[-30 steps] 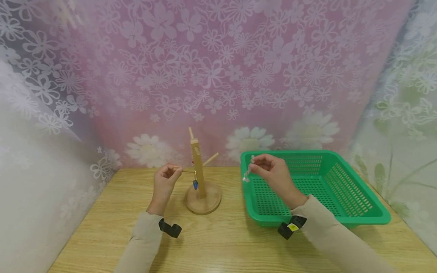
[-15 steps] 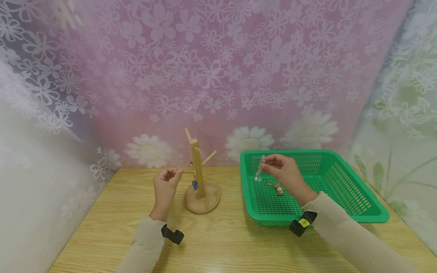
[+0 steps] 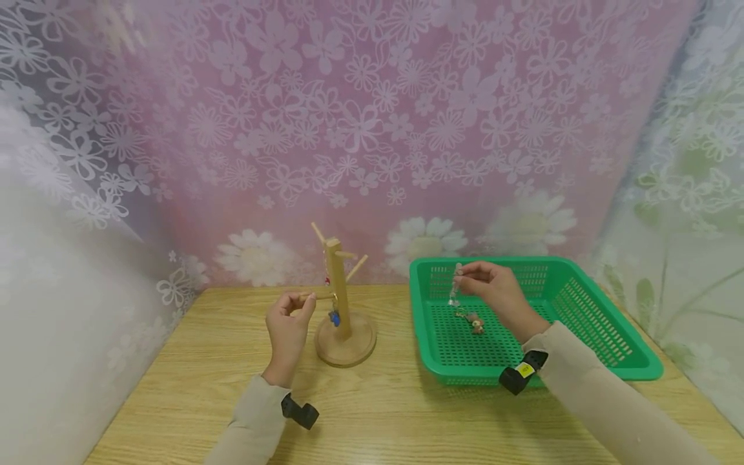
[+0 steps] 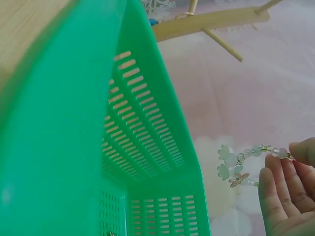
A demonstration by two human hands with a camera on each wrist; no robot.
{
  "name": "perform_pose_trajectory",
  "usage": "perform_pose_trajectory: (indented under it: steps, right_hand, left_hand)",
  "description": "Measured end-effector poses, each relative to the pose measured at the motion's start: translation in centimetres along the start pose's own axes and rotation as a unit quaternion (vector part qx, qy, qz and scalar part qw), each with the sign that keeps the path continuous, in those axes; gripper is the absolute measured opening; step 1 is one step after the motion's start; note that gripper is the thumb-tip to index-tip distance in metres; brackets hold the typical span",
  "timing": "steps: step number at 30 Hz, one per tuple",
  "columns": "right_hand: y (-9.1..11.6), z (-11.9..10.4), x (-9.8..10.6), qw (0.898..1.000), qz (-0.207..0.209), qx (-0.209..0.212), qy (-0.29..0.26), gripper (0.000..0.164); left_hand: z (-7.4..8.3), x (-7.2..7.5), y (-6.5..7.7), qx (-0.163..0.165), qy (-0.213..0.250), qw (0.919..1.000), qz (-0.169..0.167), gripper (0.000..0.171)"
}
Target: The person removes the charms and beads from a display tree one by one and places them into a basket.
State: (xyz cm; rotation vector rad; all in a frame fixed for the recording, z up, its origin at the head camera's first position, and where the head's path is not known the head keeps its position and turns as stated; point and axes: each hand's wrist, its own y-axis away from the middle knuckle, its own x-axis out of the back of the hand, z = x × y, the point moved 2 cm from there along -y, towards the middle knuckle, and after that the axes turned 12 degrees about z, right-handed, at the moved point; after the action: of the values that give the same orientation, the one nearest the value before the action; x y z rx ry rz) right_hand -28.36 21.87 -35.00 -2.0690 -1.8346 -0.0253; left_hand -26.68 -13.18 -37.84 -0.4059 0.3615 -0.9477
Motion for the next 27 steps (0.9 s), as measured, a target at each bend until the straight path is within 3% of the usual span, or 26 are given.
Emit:
perform_pose_trajectory:
  steps: [5,12,15,19,22,24,27]
  right_hand:
    - [-0.3,0.4,0.6,1.000,0.002,-0.010,-0.005,0.040]
    - [-0.8,0.7,1.7,1.000,0.008,-0.014,0.017,0.040]
    - [-1.0,1.0,2.1,0.999,0.009,-0.020,0.029,0.041]
    - [-1.4,1.4,2.7,0.999,0.006,-0.029,0.037,0.040]
    - [-1.7,1.6,3.0,0.999,0.001,-0.035,0.037,0.039]
    - [-1.8,1.6,3.2,0.999,-0.001,-0.035,0.036,0.039]
    - [-1.9,1.6,3.5,0.999,-0.001,-0.038,0.035,0.040]
  left_hand:
    - [-0.2,0.3,-0.1,-0.004,-0.019,0.9997,-0.011,0.010]
    - [-3.0,1.0,-1.4,0.006,-0.043,0.9978,-0.051,0.019]
    - [-3.0,1.5,-2.1,0.002,-0.039,0.9969,-0.068,0.027]
    - [-1.9,2.0,-3.4,0.019,-0.033,0.9947,-0.096,0.030]
    - [-1.8,2.2,-4.7,0.018,-0.037,0.9909,-0.128,0.030]
    - [-2.7,2.3,-5.8,0.008,-0.038,0.9867,-0.157,0.032]
    - [-2.6,2.2,-7.1,0.007,-0.053,0.9759,-0.211,0.034]
